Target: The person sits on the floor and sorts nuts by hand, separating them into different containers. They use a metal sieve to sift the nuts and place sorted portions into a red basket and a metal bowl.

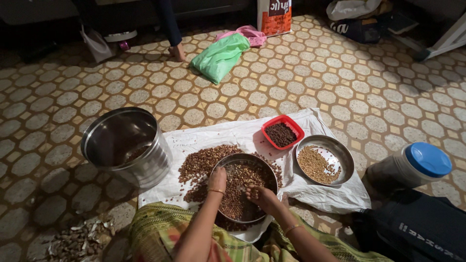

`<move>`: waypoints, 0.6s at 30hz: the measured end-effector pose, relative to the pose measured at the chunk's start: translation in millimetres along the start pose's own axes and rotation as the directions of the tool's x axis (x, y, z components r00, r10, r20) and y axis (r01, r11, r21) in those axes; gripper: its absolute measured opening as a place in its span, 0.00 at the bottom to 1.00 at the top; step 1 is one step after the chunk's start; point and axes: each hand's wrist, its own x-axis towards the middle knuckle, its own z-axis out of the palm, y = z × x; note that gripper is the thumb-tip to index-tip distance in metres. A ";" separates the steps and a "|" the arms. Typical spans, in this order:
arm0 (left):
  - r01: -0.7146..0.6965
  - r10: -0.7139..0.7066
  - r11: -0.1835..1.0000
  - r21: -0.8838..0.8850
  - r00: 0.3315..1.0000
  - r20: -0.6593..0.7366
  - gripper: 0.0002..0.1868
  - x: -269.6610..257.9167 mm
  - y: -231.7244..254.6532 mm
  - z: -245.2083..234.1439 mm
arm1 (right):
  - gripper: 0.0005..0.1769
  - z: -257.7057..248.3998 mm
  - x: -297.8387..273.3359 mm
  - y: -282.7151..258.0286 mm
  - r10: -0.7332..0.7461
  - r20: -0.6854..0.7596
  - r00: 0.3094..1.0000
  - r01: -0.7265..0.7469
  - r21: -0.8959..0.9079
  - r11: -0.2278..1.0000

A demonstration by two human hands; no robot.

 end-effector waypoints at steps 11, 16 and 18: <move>0.086 -0.086 0.996 0.007 0.971 0.223 0.13 -3.9 -5.2 1.6 | 0.16 -2.4 3.7 0.8 0.016 -0.027 0.999 -0.016 0.001 1.000; 0.051 -0.076 0.992 0.116 0.974 0.215 0.09 -4.9 2.2 -6.7 | 0.15 -1.6 2.3 1.0 0.013 -0.035 0.999 -0.014 -0.014 1.000; 0.120 -0.107 0.993 -0.018 0.938 0.331 0.09 -7.3 9.5 -14.8 | 0.15 -2.0 1.7 0.8 0.001 -0.037 0.999 -0.002 -0.036 0.999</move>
